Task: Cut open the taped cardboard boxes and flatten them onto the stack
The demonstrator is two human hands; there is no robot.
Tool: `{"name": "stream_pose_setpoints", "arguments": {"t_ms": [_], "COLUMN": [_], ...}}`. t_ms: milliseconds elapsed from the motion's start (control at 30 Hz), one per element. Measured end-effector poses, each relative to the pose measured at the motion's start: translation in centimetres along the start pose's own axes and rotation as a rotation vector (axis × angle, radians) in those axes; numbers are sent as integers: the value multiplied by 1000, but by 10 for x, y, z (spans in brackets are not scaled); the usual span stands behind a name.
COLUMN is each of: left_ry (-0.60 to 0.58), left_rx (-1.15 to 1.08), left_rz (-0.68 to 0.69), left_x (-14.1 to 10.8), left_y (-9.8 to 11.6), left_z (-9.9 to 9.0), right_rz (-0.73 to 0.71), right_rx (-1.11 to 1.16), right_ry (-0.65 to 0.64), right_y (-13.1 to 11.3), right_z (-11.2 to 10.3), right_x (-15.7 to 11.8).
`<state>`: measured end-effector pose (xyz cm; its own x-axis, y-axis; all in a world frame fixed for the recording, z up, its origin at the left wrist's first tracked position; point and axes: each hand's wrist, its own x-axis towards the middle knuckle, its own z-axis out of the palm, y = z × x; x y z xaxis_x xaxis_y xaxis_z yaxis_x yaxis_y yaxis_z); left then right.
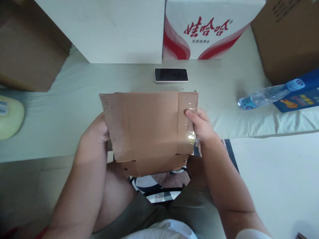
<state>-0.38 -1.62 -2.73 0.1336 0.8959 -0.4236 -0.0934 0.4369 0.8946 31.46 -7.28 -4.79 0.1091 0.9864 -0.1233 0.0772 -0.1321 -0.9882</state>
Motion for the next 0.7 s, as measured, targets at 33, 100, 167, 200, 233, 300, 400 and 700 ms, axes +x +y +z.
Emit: {"name": "stream_pose_setpoints", "arguments": {"t_ms": [33, 100, 167, 200, 233, 300, 400, 700], "left_ry": [11, 49, 66, 50, 15, -63, -80, 116], "left_rx": [8, -9, -58, -76, -76, -18, 78, -120], "left_rz": [-5, 12, 55, 70, 75, 60, 76, 310], "left_x": [1, 4, 4, 3, 3, 2, 2, 5], "left_y": [-1, 0, 1, 2, 3, 3, 2, 13], "left_z": [0, 0, -2, -2, -3, -4, -3, -9], "right_rz": [32, 87, 77, 55, 25, -41, -94, -25], "right_rx": [48, 132, 144, 144, 143, 131, 82, 49], "right_ry": [36, 105, 144, 156, 167, 194, 225, 222], "right_y": [-1, -2, -2, -1, 0, 2, 7, 21], "right_z": [3, 10, 17, 19, 21, 23, 20, -9], "right_x": [1, 4, 8, 10, 12, 15, 21, 38]}}
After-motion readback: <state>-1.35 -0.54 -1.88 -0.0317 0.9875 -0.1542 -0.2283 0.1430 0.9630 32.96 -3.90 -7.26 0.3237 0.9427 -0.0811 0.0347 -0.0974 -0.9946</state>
